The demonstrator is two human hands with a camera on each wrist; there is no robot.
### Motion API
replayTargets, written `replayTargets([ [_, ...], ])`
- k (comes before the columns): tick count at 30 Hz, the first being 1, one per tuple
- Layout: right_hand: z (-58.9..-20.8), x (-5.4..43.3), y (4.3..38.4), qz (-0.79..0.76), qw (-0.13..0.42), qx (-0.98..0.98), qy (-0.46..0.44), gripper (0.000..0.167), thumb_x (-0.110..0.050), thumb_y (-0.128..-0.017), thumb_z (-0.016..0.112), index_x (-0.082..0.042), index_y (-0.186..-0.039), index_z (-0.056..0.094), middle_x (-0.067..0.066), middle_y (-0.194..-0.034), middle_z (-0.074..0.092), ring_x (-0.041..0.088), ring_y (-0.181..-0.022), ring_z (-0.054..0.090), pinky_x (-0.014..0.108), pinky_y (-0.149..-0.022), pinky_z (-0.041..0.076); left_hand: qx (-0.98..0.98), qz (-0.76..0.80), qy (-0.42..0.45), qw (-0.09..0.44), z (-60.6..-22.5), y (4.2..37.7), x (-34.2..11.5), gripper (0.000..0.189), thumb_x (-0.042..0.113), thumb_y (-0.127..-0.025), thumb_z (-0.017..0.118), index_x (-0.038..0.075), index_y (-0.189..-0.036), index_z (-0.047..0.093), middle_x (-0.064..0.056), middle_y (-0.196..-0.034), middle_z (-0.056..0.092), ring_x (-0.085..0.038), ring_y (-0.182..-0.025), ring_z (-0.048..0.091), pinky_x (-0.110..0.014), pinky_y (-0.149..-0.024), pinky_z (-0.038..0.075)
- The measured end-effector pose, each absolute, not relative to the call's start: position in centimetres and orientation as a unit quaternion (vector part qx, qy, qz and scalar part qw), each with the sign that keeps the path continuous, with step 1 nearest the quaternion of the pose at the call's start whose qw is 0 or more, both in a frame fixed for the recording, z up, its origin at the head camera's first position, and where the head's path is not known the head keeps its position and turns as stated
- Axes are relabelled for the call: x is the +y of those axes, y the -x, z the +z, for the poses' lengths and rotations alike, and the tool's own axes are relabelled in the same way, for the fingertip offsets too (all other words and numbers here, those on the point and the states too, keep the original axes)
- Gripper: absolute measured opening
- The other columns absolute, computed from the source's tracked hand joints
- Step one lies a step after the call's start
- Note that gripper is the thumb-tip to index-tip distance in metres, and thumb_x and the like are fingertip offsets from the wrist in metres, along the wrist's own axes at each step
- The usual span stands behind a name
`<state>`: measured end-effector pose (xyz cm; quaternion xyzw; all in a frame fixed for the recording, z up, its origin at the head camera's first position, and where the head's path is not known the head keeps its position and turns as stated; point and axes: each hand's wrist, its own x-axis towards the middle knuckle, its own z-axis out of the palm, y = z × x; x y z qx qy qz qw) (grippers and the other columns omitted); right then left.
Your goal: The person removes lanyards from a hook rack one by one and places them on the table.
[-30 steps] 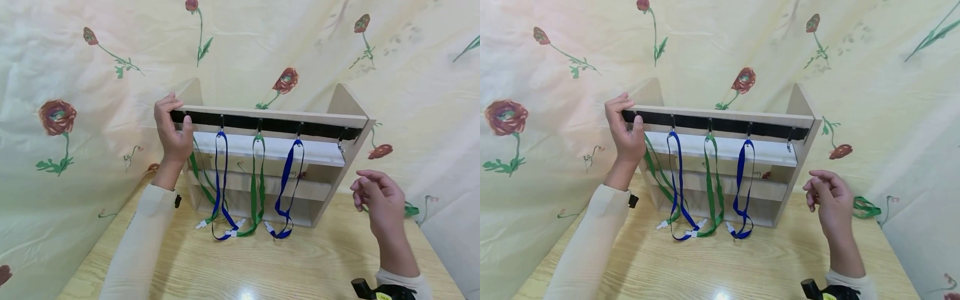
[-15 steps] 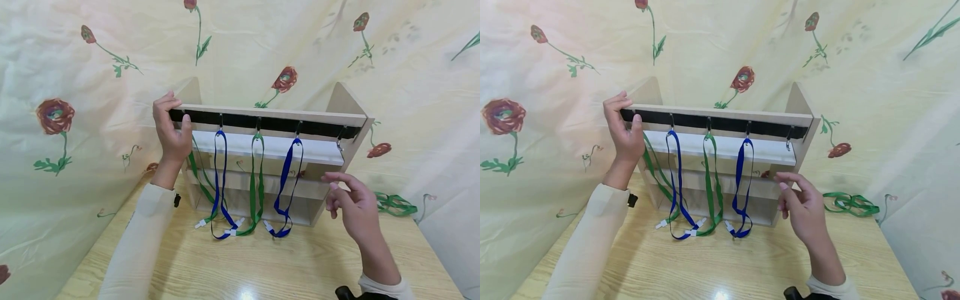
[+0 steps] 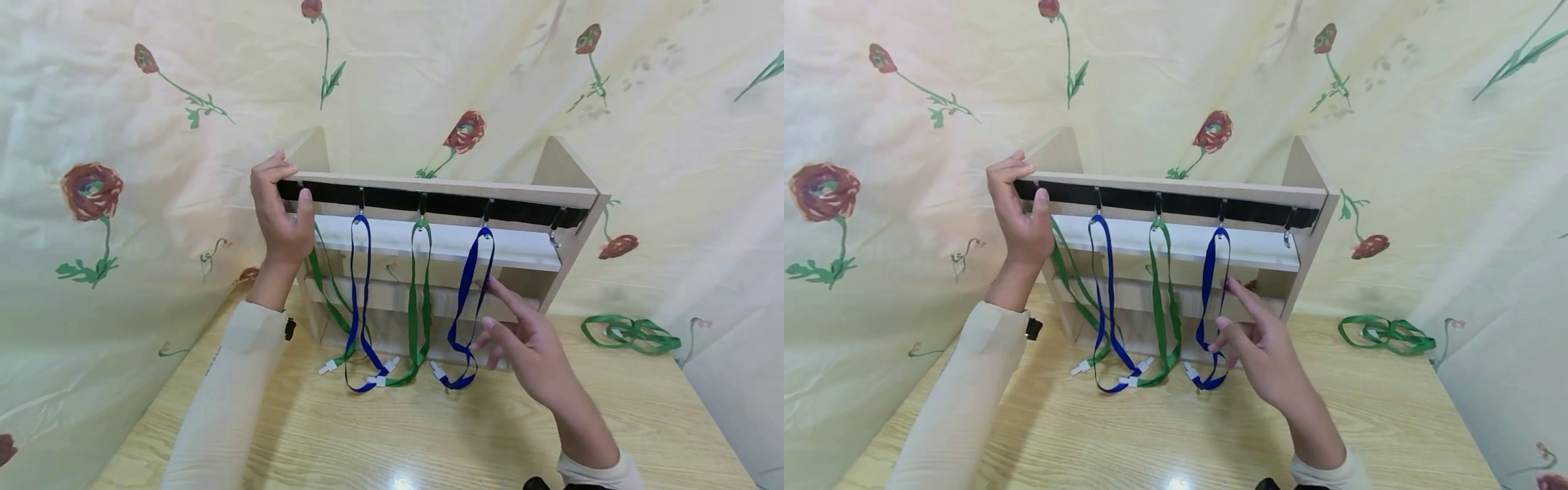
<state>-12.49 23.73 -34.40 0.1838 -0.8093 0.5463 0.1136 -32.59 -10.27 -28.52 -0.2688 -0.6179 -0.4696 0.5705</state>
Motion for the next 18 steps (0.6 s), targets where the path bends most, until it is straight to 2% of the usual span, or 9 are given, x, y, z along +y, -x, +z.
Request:
replayTargets([
  [3, -34.6, 23.1, 12.5, 0.559, 0.094, -0.800, -0.196, 0.068, -0.006, -0.108, 0.051, -0.015, -0.170, 0.024, 0.031, -0.154, 0.043, 0.010, -0.079, 0.076, 0.037, -0.058, 0.063, -0.618, -0.470, 0.268, 0.570, -28.5, 32.6, -10.3, 0.044, 0.026, -0.089, 0.050, -0.008, -0.116, 0.058, -0.028, -0.121, 0.056, -0.036, -0.137, 0.052, -0.044, -0.128, 0.035],
  [5, -34.6, 22.7, 12.5, 0.562, 0.085, -0.798, -0.202, 0.069, -0.007, -0.108, 0.051, -0.015, -0.170, 0.022, 0.030, -0.162, 0.037, 0.010, -0.080, 0.077, 0.038, -0.059, 0.064, -0.619, -0.469, 0.267, 0.571, -28.5, 32.5, -10.3, 0.044, 0.027, -0.089, 0.050, -0.007, -0.116, 0.058, -0.028, -0.121, 0.056, -0.036, -0.137, 0.052, -0.043, -0.127, 0.035],
  [8, -34.6, 22.3, 12.7, 0.566, 0.069, -0.796, -0.205, 0.070, -0.008, -0.108, 0.051, -0.014, -0.171, 0.020, 0.030, -0.164, 0.034, 0.012, -0.080, 0.077, 0.040, -0.061, 0.064, -0.620, -0.468, 0.265, 0.571, -28.5, 32.5, -10.3, 0.044, 0.027, -0.089, 0.050, -0.007, -0.116, 0.058, -0.028, -0.120, 0.057, -0.036, -0.137, 0.052, -0.043, -0.127, 0.035],
  [12, -34.7, 21.9, 12.9, 0.578, 0.047, -0.789, -0.205, 0.070, -0.010, -0.109, 0.050, -0.014, -0.171, 0.016, 0.035, -0.156, 0.043, 0.017, -0.077, 0.077, 0.039, -0.062, 0.065, -0.618, -0.470, 0.267, 0.571, -28.5, 32.5, -10.3, 0.044, 0.027, -0.089, 0.050, -0.008, -0.116, 0.058, -0.028, -0.121, 0.056, -0.036, -0.137, 0.052, -0.044, -0.127, 0.035],
  [18, -35.0, 21.7, 13.2, 0.621, 0.037, -0.745, -0.241, 0.071, -0.005, -0.109, 0.043, -0.008, -0.171, 0.008, 0.028, -0.170, 0.023, 0.016, -0.085, 0.077, 0.040, -0.062, 0.065, -0.617, -0.471, 0.267, 0.570, -28.6, 32.6, -10.3, 0.045, 0.027, -0.089, 0.051, -0.007, -0.116, 0.058, -0.027, -0.122, 0.057, -0.036, -0.137, 0.052, -0.044, -0.128, 0.035],
])
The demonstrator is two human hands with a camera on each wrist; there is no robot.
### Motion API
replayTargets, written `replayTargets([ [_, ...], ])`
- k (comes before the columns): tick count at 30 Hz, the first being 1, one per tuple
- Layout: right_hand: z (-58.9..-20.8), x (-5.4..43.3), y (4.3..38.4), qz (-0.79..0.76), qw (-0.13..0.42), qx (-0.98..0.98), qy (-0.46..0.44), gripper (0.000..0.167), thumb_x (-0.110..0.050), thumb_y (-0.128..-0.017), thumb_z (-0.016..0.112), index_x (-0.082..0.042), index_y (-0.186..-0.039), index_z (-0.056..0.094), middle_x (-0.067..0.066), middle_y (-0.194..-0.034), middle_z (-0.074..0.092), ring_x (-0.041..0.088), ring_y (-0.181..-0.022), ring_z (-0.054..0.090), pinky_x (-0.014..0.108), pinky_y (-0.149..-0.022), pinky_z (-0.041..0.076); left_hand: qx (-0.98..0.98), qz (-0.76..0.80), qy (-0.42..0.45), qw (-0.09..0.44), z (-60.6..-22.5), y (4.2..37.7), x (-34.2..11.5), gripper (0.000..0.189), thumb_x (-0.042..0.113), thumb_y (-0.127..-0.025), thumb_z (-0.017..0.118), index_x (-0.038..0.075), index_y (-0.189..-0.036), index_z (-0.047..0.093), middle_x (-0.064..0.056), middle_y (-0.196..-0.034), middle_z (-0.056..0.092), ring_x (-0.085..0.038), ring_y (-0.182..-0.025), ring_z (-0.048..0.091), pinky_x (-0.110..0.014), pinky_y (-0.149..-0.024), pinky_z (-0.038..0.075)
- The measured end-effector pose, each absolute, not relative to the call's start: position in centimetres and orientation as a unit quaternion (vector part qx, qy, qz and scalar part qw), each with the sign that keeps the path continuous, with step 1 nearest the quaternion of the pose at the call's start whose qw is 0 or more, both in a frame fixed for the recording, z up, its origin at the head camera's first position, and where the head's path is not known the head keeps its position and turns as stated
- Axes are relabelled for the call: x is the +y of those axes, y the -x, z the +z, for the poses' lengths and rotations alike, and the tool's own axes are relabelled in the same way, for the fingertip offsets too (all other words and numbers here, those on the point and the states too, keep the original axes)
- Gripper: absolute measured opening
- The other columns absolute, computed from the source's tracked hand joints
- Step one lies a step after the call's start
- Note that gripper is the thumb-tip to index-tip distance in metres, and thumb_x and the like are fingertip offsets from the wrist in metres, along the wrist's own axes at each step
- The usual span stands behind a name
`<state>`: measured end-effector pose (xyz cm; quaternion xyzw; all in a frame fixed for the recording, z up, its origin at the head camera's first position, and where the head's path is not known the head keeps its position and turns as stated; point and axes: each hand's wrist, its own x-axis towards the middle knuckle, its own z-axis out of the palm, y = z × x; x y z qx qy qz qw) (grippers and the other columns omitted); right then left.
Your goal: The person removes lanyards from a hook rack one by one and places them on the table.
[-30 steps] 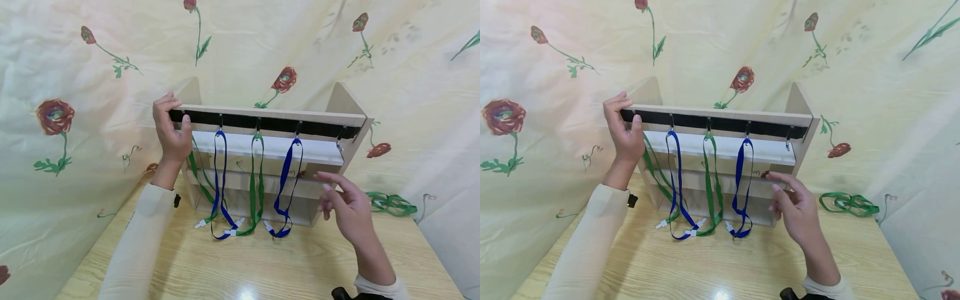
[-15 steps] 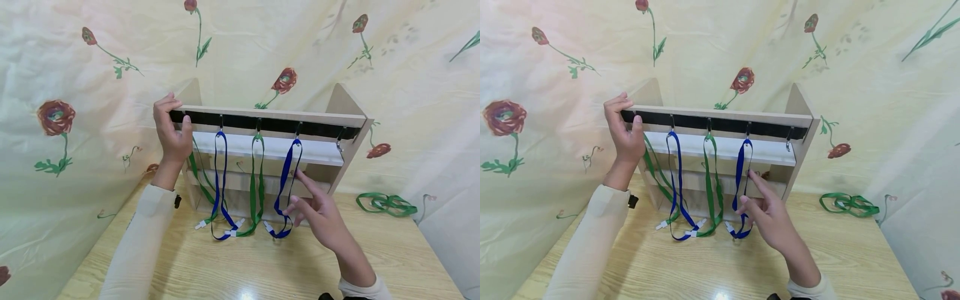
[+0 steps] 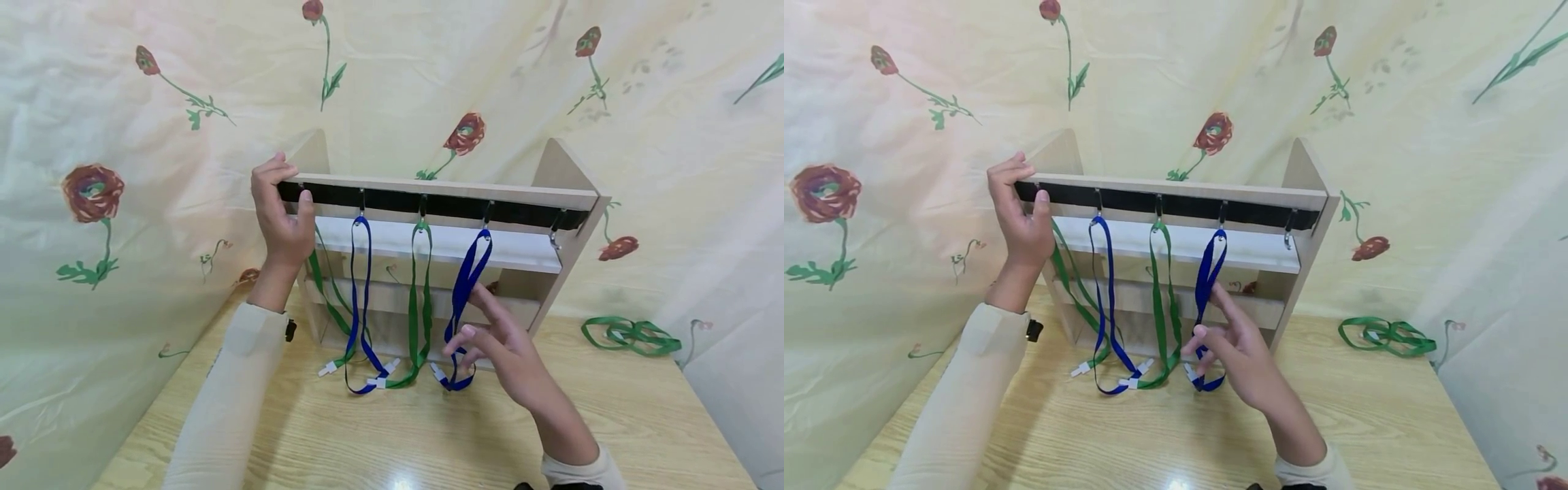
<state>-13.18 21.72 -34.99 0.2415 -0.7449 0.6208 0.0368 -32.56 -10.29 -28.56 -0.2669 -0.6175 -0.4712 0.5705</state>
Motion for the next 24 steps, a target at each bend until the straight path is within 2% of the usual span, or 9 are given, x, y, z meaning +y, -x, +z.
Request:
replayTargets([
  [2, -35.12, 21.71, 13.28, 0.634, 0.040, -0.727, -0.259, 0.070, -0.002, -0.109, 0.041, -0.004, -0.170, 0.007, 0.030, -0.155, 0.044, 0.017, -0.080, 0.076, 0.039, -0.062, 0.065, -0.618, -0.470, 0.266, 0.570, -28.62, 32.56, -10.29, 0.045, 0.027, -0.089, 0.051, -0.007, -0.116, 0.058, -0.027, -0.121, 0.057, -0.036, -0.137, 0.052, -0.044, -0.128, 0.035],
  [4, -35.18, 21.64, 13.38, 0.640, 0.047, -0.717, -0.272, 0.067, 0.000, -0.108, 0.041, -0.001, -0.169, 0.012, 0.024, -0.135, 0.060, 0.018, -0.077, 0.074, 0.038, -0.063, 0.064, -0.619, -0.470, 0.265, 0.571, -28.65, 32.58, -10.33, 0.045, 0.027, -0.089, 0.050, -0.007, -0.116, 0.058, -0.027, -0.121, 0.056, -0.036, -0.137, 0.052, -0.043, -0.128, 0.035],
  [7, -35.21, 21.50, 13.44, 0.645, 0.067, -0.708, -0.279, 0.061, 0.003, -0.106, 0.043, 0.000, -0.164, 0.026, 0.009, -0.110, 0.069, 0.015, -0.079, 0.071, 0.035, -0.064, 0.063, -0.616, -0.471, 0.265, 0.573, -28.65, 32.64, -10.40, 0.045, 0.027, -0.089, 0.050, -0.008, -0.116, 0.058, -0.028, -0.120, 0.056, -0.037, -0.137, 0.052, -0.044, -0.128, 0.035],
  [9, -35.23, 21.43, 13.42, 0.650, 0.081, -0.702, -0.281, 0.056, 0.005, -0.105, 0.044, -0.001, -0.160, 0.034, 0.003, -0.111, 0.066, 0.012, -0.083, 0.069, 0.033, -0.064, 0.063, -0.616, -0.471, 0.266, 0.573, -28.63, 32.67, -10.42, 0.045, 0.027, -0.089, 0.050, -0.008, -0.116, 0.058, -0.028, -0.120, 0.056, -0.038, -0.137, 0.052, -0.044, -0.128, 0.035],
  [11, -35.28, 21.39, 13.33, 0.655, 0.095, -0.696, -0.279, 0.056, 0.007, -0.104, 0.045, -0.002, -0.159, 0.037, 0.001, -0.111, 0.063, 0.010, -0.086, 0.067, 0.032, -0.063, 0.062, -0.614, -0.471, 0.267, 0.574, -28.61, 32.70, -10.40, 0.045, 0.027, -0.089, 0.050, -0.008, -0.116, 0.057, -0.028, -0.119, 0.056, -0.039, -0.136, 0.052, -0.044, -0.128, 0.034],
  [16, -35.41, 21.25, 13.15, 0.653, 0.131, -0.699, -0.260, 0.056, 0.009, -0.103, 0.049, 0.003, -0.158, 0.041, 0.002, -0.107, 0.061, 0.013, -0.090, 0.066, 0.026, -0.071, 0.062, -0.613, -0.472, 0.267, 0.574, -28.56, 32.71, -10.33, 0.046, 0.027, -0.089, 0.049, -0.008, -0.116, 0.057, -0.028, -0.119, 0.056, -0.039, -0.136, 0.052, -0.044, -0.128, 0.035],
  [22, -35.59, 21.09, 13.00, 0.644, 0.169, -0.703, -0.250, 0.041, 0.010, -0.103, 0.048, 0.013, -0.143, 0.054, -0.003, -0.137, 0.065, 0.011, -0.107, 0.068, 0.022, -0.086, 0.063, -0.613, -0.473, 0.269, 0.572, -28.60, 32.71, -10.22, 0.046, 0.028, -0.089, 0.049, -0.008, -0.117, 0.057, -0.028, -0.119, 0.056, -0.039, -0.137, 0.052, -0.044, -0.128, 0.035],
  [24, -35.61, 21.12, 13.05, 0.640, 0.180, -0.701, -0.257, 0.037, 0.010, -0.104, 0.047, 0.014, -0.139, 0.057, -0.001, -0.136, 0.066, 0.011, -0.109, 0.068, 0.022, -0.089, 0.063, -0.613, -0.474, 0.268, 0.572, -28.62, 32.70, -10.21, 0.046, 0.028, -0.089, 0.049, -0.008, -0.117, 0.057, -0.028, -0.119, 0.056, -0.038, -0.137, 0.052, -0.044, -0.128, 0.035],
])
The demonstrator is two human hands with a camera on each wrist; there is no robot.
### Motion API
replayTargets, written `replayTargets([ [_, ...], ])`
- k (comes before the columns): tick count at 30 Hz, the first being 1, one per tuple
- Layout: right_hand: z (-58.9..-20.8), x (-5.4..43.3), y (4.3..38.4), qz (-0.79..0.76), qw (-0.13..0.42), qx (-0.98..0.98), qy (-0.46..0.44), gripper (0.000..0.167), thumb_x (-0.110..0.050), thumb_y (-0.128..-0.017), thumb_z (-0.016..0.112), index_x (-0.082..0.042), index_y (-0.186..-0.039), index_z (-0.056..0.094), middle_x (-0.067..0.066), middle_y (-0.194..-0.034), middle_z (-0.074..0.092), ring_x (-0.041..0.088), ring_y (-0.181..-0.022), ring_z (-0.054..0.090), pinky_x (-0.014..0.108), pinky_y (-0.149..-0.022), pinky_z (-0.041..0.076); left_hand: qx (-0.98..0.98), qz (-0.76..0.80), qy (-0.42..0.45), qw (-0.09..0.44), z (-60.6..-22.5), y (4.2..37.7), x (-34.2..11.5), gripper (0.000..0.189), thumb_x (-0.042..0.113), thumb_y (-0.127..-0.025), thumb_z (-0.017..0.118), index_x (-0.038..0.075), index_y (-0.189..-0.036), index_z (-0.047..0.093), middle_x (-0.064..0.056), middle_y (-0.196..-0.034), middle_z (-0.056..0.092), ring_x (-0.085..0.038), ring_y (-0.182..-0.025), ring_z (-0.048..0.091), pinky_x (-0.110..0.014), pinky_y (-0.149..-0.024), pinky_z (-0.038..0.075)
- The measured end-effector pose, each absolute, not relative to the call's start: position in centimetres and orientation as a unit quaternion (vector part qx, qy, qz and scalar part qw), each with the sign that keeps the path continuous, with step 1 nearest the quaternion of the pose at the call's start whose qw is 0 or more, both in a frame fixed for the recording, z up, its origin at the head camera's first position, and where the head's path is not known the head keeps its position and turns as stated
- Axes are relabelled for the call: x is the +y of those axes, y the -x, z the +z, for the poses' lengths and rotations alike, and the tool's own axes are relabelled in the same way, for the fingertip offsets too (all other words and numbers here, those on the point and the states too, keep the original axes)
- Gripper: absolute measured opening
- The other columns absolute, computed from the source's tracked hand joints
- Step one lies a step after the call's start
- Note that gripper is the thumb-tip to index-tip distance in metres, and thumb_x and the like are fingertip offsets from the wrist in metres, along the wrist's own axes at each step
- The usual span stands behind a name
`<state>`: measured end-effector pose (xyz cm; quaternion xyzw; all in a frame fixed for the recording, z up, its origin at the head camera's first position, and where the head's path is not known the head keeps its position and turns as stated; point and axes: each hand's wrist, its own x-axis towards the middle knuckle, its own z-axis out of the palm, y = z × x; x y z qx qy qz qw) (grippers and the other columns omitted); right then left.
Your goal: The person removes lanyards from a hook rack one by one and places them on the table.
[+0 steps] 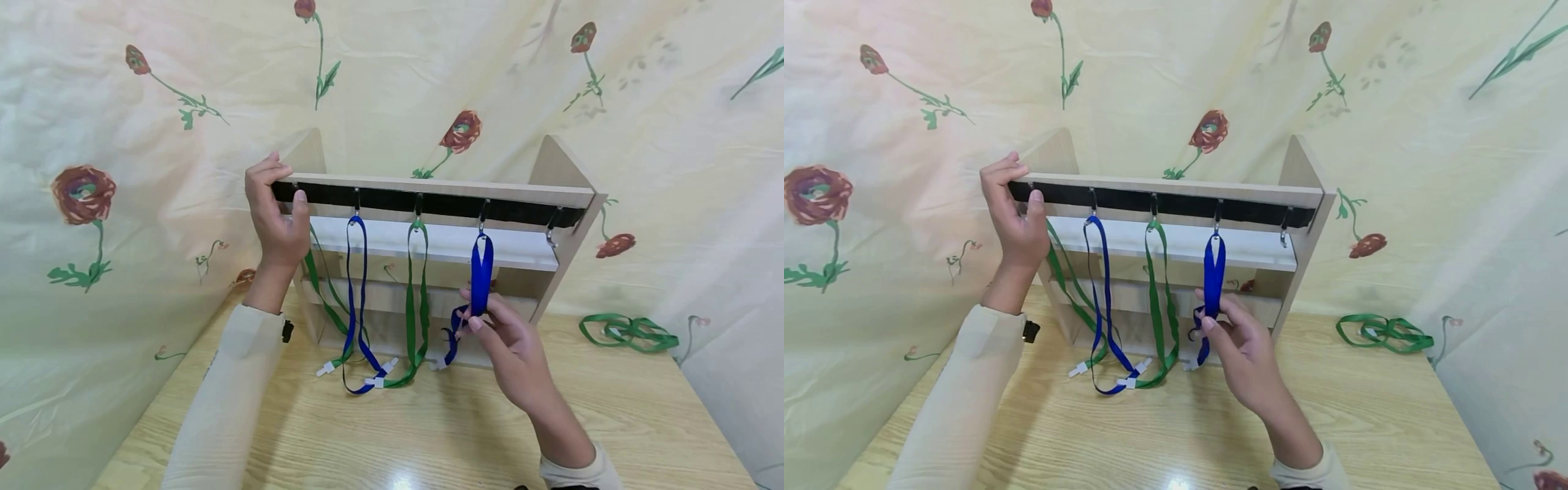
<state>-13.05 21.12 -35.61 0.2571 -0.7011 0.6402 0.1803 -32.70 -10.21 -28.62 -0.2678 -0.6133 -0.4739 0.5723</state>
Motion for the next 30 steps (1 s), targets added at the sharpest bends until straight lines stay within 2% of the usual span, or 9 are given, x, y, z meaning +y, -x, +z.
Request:
replayTargets([
  [4, -35.5, 21.3, 13.2, 0.634, 0.204, -0.695, -0.270, 0.031, 0.011, -0.103, 0.046, 0.019, -0.130, 0.060, 0.004, -0.127, 0.068, 0.012, -0.109, 0.070, 0.023, -0.092, 0.062, -0.611, -0.476, 0.268, 0.573, -28.6, 32.7, -10.2, 0.046, 0.028, -0.088, 0.049, -0.009, -0.116, 0.057, -0.029, -0.119, 0.056, -0.039, -0.136, 0.052, -0.044, -0.128, 0.035],
  [7, -35.4, 21.5, 13.1, 0.620, 0.227, -0.702, -0.267, 0.027, 0.013, -0.103, 0.046, 0.022, -0.124, 0.060, 0.000, -0.124, 0.070, 0.011, -0.108, 0.071, 0.022, -0.094, 0.061, -0.610, -0.477, 0.269, 0.573, -28.7, 32.7, -10.2, 0.046, 0.028, -0.089, 0.049, -0.009, -0.116, 0.057, -0.029, -0.119, 0.055, -0.039, -0.136, 0.051, -0.045, -0.128, 0.035],
  [10, -35.4, 21.7, 12.9, 0.596, 0.246, -0.720, -0.257, 0.024, 0.013, -0.102, 0.047, 0.019, -0.118, 0.064, -0.007, -0.125, 0.071, 0.007, -0.108, 0.071, 0.019, -0.095, 0.060, -0.611, -0.476, 0.267, 0.573, -28.7, 32.7, -10.1, 0.047, 0.028, -0.089, 0.049, -0.009, -0.116, 0.057, -0.029, -0.119, 0.055, -0.039, -0.136, 0.051, -0.045, -0.128, 0.035],
  [14, -35.1, 22.2, 12.7, 0.579, 0.250, -0.733, -0.256, 0.025, 0.013, -0.102, 0.046, 0.015, -0.113, 0.068, -0.009, -0.124, 0.068, 0.007, -0.120, 0.064, 0.016, -0.099, 0.056, -0.613, -0.475, 0.265, 0.573, -28.6, 32.8, -10.1, 0.046, 0.027, -0.089, 0.049, -0.010, -0.116, 0.056, -0.030, -0.119, 0.055, -0.042, -0.136, 0.051, -0.045, -0.128, 0.034],
  [17, -34.8, 22.6, 12.6, 0.584, 0.245, -0.730, -0.257, 0.027, 0.014, -0.102, 0.045, 0.015, -0.113, 0.069, -0.009, -0.124, 0.066, 0.011, -0.126, 0.058, 0.015, -0.101, 0.054, -0.615, -0.475, 0.265, 0.571, -28.6, 32.8, -10.1, 0.046, 0.026, -0.089, 0.048, -0.011, -0.116, 0.056, -0.030, -0.119, 0.055, -0.043, -0.136, 0.050, -0.044, -0.129, 0.034],
  [20, -34.6, 23.2, 12.5, 0.587, 0.250, -0.725, -0.261, 0.027, 0.013, -0.102, 0.047, 0.014, -0.115, 0.070, -0.005, -0.125, 0.067, 0.013, -0.128, 0.058, 0.015, -0.103, 0.053, -0.617, -0.475, 0.264, 0.569, -28.6, 32.7, -10.1, 0.046, 0.026, -0.089, 0.048, -0.011, -0.116, 0.056, -0.030, -0.119, 0.055, -0.041, -0.137, 0.050, -0.044, -0.129, 0.034],
  [26, -34.2, 24.2, 12.4, 0.595, 0.279, -0.700, -0.281, 0.033, 0.016, -0.100, 0.048, 0.009, -0.120, 0.073, 0.006, -0.121, 0.071, 0.013, -0.118, 0.069, 0.017, -0.101, 0.056, -0.615, -0.477, 0.260, 0.572, -28.6, 32.6, -10.1, 0.047, 0.027, -0.089, 0.048, -0.011, -0.116, 0.056, -0.030, -0.119, 0.055, -0.041, -0.136, 0.051, -0.044, -0.128, 0.034],
  [30, -34.0, 24.8, 12.4, 0.614, 0.296, -0.668, -0.297, 0.036, 0.021, -0.098, 0.045, 0.010, -0.119, 0.073, 0.008, -0.121, 0.073, 0.014, -0.112, 0.074, 0.018, -0.100, 0.058, -0.613, -0.479, 0.262, 0.571, -28.5, 32.6, -10.1, 0.047, 0.027, -0.089, 0.048, -0.011, -0.116, 0.056, -0.030, -0.119, 0.054, -0.043, -0.136, 0.050, -0.044, -0.129, 0.033],
])
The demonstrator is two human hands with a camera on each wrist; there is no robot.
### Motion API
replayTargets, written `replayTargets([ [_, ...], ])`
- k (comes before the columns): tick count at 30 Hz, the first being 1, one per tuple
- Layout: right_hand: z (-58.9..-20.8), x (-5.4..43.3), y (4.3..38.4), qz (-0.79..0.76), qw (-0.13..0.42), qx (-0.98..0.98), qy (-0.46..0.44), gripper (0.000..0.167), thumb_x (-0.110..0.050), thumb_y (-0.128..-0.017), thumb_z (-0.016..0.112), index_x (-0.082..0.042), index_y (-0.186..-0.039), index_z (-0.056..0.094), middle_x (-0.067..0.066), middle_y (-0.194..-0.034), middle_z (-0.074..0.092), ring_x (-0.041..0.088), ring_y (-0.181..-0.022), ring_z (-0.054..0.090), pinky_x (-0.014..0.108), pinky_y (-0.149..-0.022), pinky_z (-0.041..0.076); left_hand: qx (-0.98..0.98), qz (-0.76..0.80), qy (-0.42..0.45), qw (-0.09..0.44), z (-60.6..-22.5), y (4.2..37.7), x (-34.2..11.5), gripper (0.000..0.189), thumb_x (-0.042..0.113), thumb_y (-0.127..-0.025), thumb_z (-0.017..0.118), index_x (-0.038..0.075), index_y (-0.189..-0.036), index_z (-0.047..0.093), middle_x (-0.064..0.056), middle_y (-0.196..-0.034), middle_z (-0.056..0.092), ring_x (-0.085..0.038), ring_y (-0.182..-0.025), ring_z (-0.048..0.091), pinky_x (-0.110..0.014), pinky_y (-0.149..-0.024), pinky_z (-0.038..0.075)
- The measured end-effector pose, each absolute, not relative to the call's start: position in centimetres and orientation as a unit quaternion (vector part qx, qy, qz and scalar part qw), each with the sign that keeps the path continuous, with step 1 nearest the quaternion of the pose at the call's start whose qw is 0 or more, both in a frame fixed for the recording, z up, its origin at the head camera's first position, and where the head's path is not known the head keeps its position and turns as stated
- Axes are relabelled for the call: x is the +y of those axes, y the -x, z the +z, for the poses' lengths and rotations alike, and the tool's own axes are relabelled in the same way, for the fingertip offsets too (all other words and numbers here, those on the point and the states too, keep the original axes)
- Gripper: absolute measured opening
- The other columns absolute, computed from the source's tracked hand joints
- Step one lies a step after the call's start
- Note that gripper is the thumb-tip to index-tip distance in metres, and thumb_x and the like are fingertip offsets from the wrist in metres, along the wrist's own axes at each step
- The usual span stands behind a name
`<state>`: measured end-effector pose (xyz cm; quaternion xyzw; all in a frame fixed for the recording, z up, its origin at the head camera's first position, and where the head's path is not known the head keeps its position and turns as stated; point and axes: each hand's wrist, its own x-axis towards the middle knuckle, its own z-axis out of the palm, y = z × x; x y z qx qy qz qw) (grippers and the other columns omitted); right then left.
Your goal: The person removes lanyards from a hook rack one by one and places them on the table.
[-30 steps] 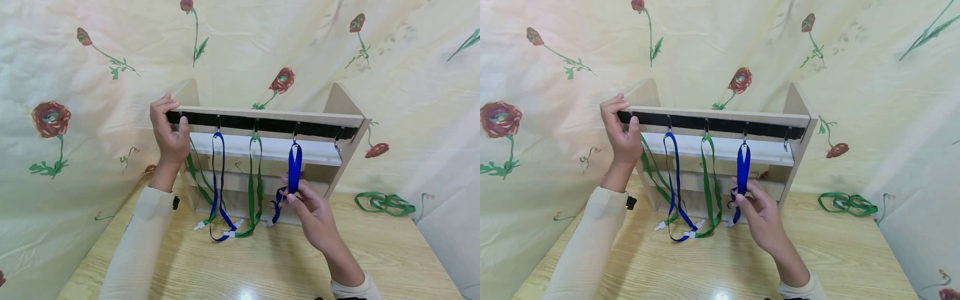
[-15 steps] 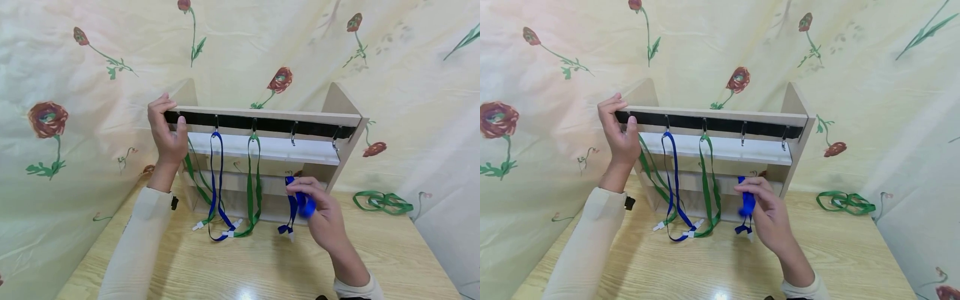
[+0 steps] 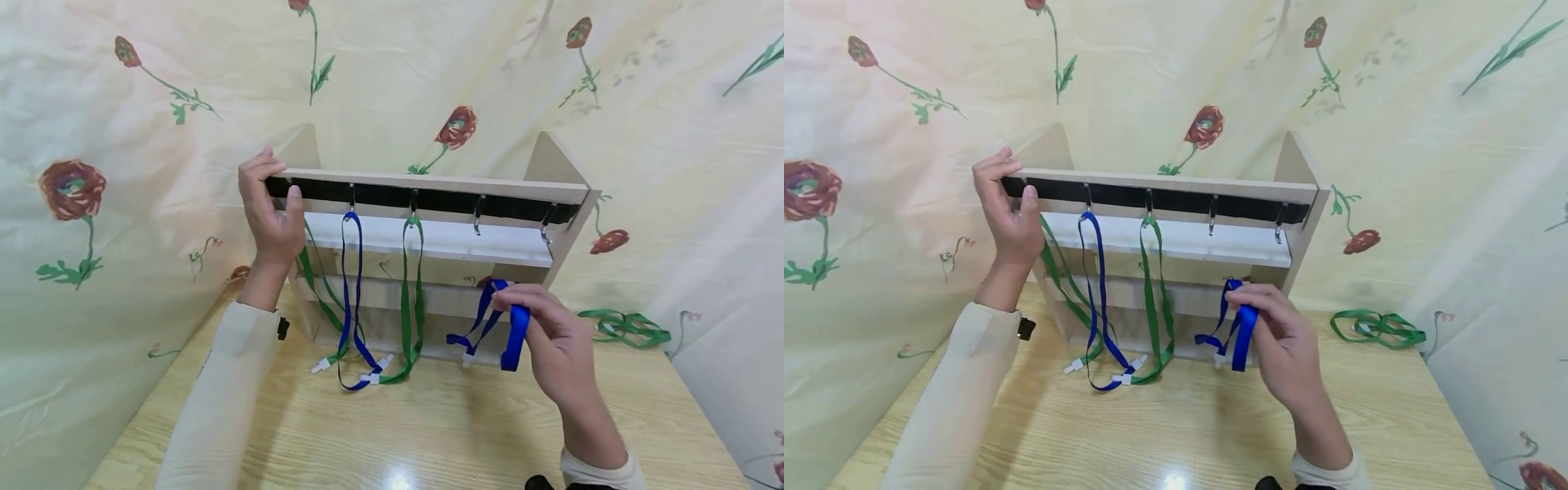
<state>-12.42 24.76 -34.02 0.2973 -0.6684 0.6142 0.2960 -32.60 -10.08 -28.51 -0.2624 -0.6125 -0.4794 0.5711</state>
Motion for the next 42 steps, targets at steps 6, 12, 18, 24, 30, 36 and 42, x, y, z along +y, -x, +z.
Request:
replayTargets([
  [6, -33.3, 26.2, 12.0, 0.638, 0.319, -0.635, -0.296, 0.029, 0.021, -0.099, 0.043, 0.022, -0.114, 0.068, 0.009, -0.115, 0.078, 0.016, -0.107, 0.077, 0.020, -0.099, 0.060, -0.612, -0.484, 0.263, 0.567, -28.4, 32.7, -9.9, 0.048, 0.027, -0.088, 0.048, -0.011, -0.116, 0.056, -0.030, -0.119, 0.054, -0.043, -0.136, 0.051, -0.043, -0.129, 0.033],
  [12, -32.3, 27.9, 11.6, 0.668, 0.346, -0.596, -0.280, 0.026, 0.019, -0.100, 0.043, 0.027, -0.113, 0.065, 0.014, -0.105, 0.080, 0.020, -0.100, 0.079, 0.024, -0.099, 0.061, -0.609, -0.488, 0.257, 0.570, -28.5, 32.6, -10.0, 0.048, 0.027, -0.088, 0.049, -0.012, -0.115, 0.055, -0.031, -0.119, 0.054, -0.040, -0.136, 0.051, -0.043, -0.129, 0.034],
  [18, -32.0, 29.4, 12.3, 0.757, 0.361, -0.480, -0.258, 0.025, 0.020, -0.100, 0.042, 0.031, -0.110, 0.063, 0.023, -0.092, 0.078, 0.029, -0.085, 0.080, 0.035, -0.087, 0.066, -0.602, -0.491, 0.262, 0.572, -28.4, 32.5, -10.0, 0.048, 0.026, -0.088, 0.048, -0.014, -0.114, 0.054, -0.033, -0.117, 0.053, -0.047, -0.133, 0.050, -0.044, -0.129, 0.034],
  [24, -32.0, 30.7, 13.1, 0.795, 0.388, -0.417, -0.209, 0.022, 0.016, -0.100, 0.049, 0.032, -0.108, 0.062, 0.027, -0.084, 0.074, 0.032, -0.075, 0.076, 0.039, -0.077, 0.068, -0.603, -0.493, 0.260, 0.571, -28.3, 32.4, -9.8, 0.049, 0.026, -0.087, 0.049, -0.014, -0.115, 0.054, -0.033, -0.118, 0.053, -0.049, -0.134, 0.049, -0.044, -0.129, 0.034],
  [30, -32.4, 32.0, 13.8, 0.784, 0.402, -0.447, -0.155, 0.027, 0.008, -0.100, 0.059, 0.031, -0.114, 0.061, 0.025, -0.090, 0.075, 0.032, -0.081, 0.079, 0.038, -0.081, 0.066, -0.603, -0.494, 0.259, 0.570, -28.3, 32.4, -9.8, 0.049, 0.027, -0.087, 0.048, -0.014, -0.115, 0.055, -0.033, -0.118, 0.053, -0.047, -0.135, 0.049, -0.043, -0.129, 0.033],
  [36, -33.0, 33.2, 14.7, 0.786, 0.403, -0.458, -0.095, 0.038, 0.000, -0.095, 0.070, 0.027, -0.121, 0.062, 0.024, -0.099, 0.077, 0.031, -0.094, 0.080, 0.038, -0.088, 0.061, -0.602, -0.498, 0.265, 0.566, -28.6, 32.6, -9.7, 0.049, 0.026, -0.087, 0.049, -0.014, -0.115, 0.054, -0.032, -0.119, 0.053, -0.048, -0.136, 0.049, -0.044, -0.130, 0.033],
  [42, -33.4, 34.2, 16.7, 0.797, 0.385, -0.463, -0.037, 0.042, 0.000, -0.093, 0.073, 0.026, -0.124, 0.063, 0.024, -0.107, 0.080, 0.031, -0.107, 0.078, 0.037, -0.093, 0.059, -0.606, -0.493, 0.260, 0.568, -28.5, 32.5, -9.9, 0.048, 0.027, -0.088, 0.049, -0.012, -0.116, 0.055, -0.031, -0.119, 0.054, -0.042, -0.137, 0.049, -0.044, -0.129, 0.033],
])
